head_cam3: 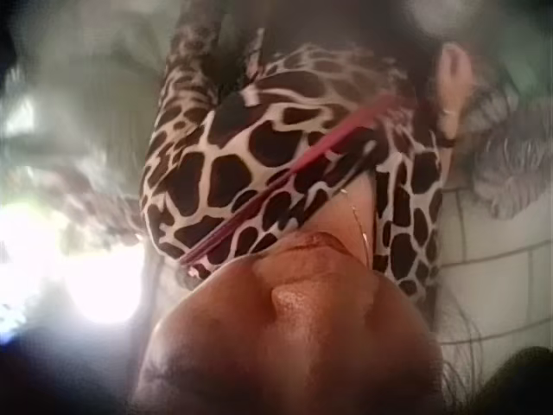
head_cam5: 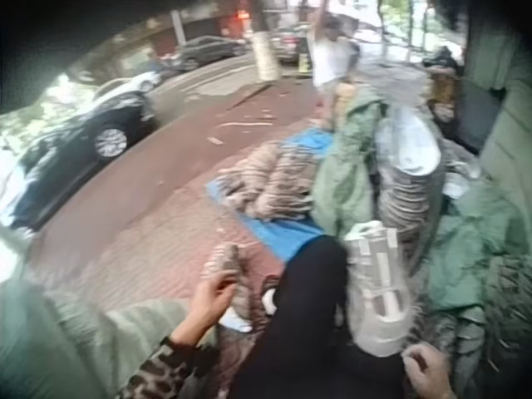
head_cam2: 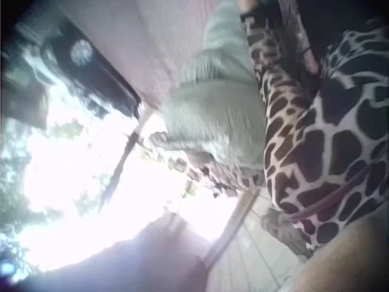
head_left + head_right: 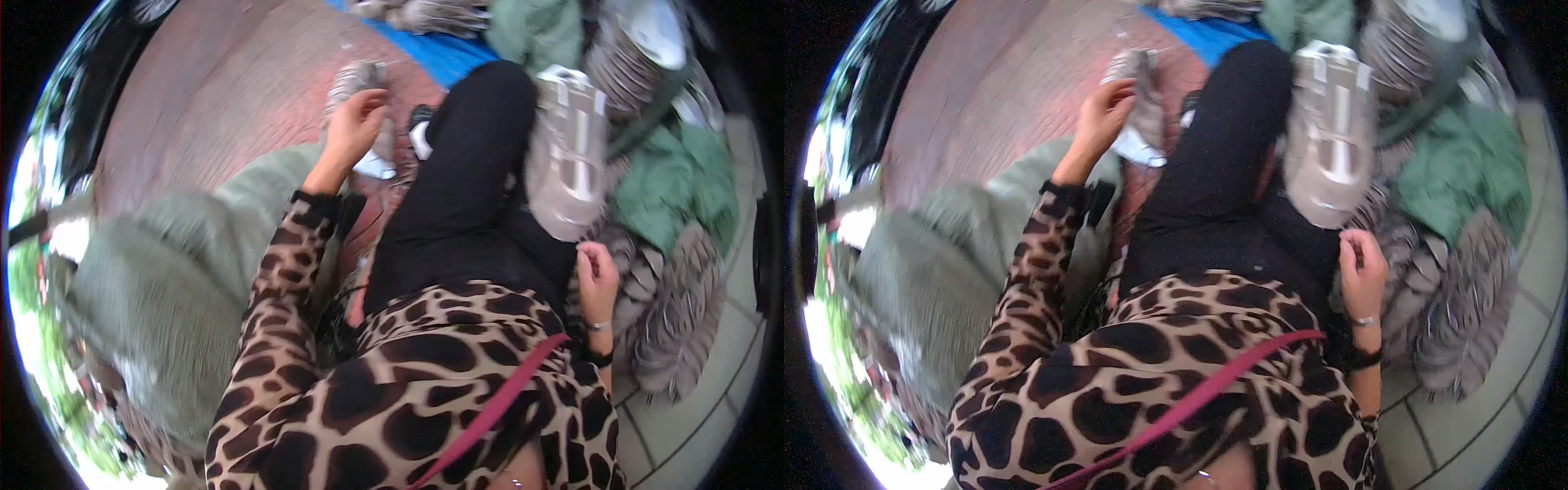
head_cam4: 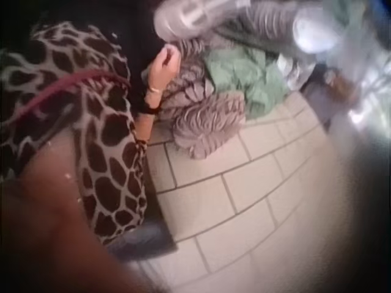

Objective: The person sits on the ground surrounded by stacks of shoes and repeatedly threads a long shoelace through the eyelets of a single sneaker. They pull the lace through the holes and adjust the loops by hand, working on the same shoe throughout the clip.

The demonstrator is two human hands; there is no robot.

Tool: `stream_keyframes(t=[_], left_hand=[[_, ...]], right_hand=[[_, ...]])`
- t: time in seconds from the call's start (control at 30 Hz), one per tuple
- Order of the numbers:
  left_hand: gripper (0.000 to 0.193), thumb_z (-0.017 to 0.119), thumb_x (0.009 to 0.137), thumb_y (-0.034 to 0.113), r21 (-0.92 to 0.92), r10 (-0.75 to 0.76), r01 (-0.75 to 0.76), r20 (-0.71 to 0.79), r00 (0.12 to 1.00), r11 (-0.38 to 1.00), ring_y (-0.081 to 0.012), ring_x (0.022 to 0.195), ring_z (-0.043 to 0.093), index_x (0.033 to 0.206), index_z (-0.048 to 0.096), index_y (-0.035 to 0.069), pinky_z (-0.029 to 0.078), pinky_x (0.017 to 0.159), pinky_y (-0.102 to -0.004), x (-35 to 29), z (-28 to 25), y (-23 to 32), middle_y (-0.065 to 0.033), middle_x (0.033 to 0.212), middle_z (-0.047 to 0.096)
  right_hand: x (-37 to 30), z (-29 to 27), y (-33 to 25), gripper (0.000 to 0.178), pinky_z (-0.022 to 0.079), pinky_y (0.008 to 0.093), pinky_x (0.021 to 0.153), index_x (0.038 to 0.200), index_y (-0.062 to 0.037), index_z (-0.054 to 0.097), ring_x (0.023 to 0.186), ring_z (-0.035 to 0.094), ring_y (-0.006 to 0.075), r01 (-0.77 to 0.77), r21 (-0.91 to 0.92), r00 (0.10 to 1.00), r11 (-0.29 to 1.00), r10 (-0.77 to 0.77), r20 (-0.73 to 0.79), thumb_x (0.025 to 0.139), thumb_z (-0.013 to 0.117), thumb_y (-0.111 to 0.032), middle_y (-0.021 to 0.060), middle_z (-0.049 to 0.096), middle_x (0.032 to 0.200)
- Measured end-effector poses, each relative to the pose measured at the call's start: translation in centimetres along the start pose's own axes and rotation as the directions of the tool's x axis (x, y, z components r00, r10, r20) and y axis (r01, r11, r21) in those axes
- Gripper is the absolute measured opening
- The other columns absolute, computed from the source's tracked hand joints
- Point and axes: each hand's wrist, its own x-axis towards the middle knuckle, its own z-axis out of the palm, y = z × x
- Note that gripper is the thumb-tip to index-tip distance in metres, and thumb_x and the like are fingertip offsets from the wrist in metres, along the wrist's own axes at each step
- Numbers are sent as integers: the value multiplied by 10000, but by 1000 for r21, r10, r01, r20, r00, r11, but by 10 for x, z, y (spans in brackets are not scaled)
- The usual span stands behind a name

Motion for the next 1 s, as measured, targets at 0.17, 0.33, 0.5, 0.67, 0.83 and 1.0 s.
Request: stream_keyframes(t=[0.17,0.33,0.5,0.67,0.83,1.0], left_hand=[[374,627,841,91,185,511,-552,226,829,813,-272,1146,575,1213,611,53,424,986,-382,14,73,114,-128,1166,635],[514,662,806,267,84,671,-826,541,508,558,-392,1345,313,1301,561,171,236,1098,-511,17,181,203,-130,1410,421],[516,473,875,453,231,498,-841,718,487,489,-380,1405,210,1336,544,233,82,1125,-529,23,221,171,-116,1502,323],[554,352,900,529,297,433,-823,735,521,485,-408,1391,203,1319,578,246,55,1122,-528,23,227,165,-140,1495,329],[592,269,925,570,294,461,-816,707,536,498,-426,1371,208,1199,677,240,48,1129,-541,23,225,150,-156,1484,336],[658,196,956,545,212,561,-906,727,396,365,-473,1361,213,1136,671,126,94,1119,-627,32,234,154,-270,1426,334]], right_hand=[[6,43,127,154,497,317,701,985,-36,624,746,626,214,-223,70,973,972,219,68,860,571,-109,116,655,835],[4,19,231,152,494,456,766,894,-16,609,879,610,407,-252,-319,826,913,375,421,777,577,-107,199,650,873],[23,111,305,250,485,444,814,1019,-45,601,943,589,416,-379,-225,886,898,422,192,770,587,-64,222,611,962],[61,155,311,646,441,432,975,1346,-141,438,1203,452,418,-432,-155,873,888,455,173,753,693,-107,225,414,1337],[134,187,313,944,356,517,1076,1489,-239,218,1373,230,462,-839,-252,424,482,870,251,732,780,-281,233,164,1515],[165,251,367,740,492,464,931,1381,-135,386,1175,497,398,-882,-366,303,298,952,45,756,755,-281,207,389,1369]])
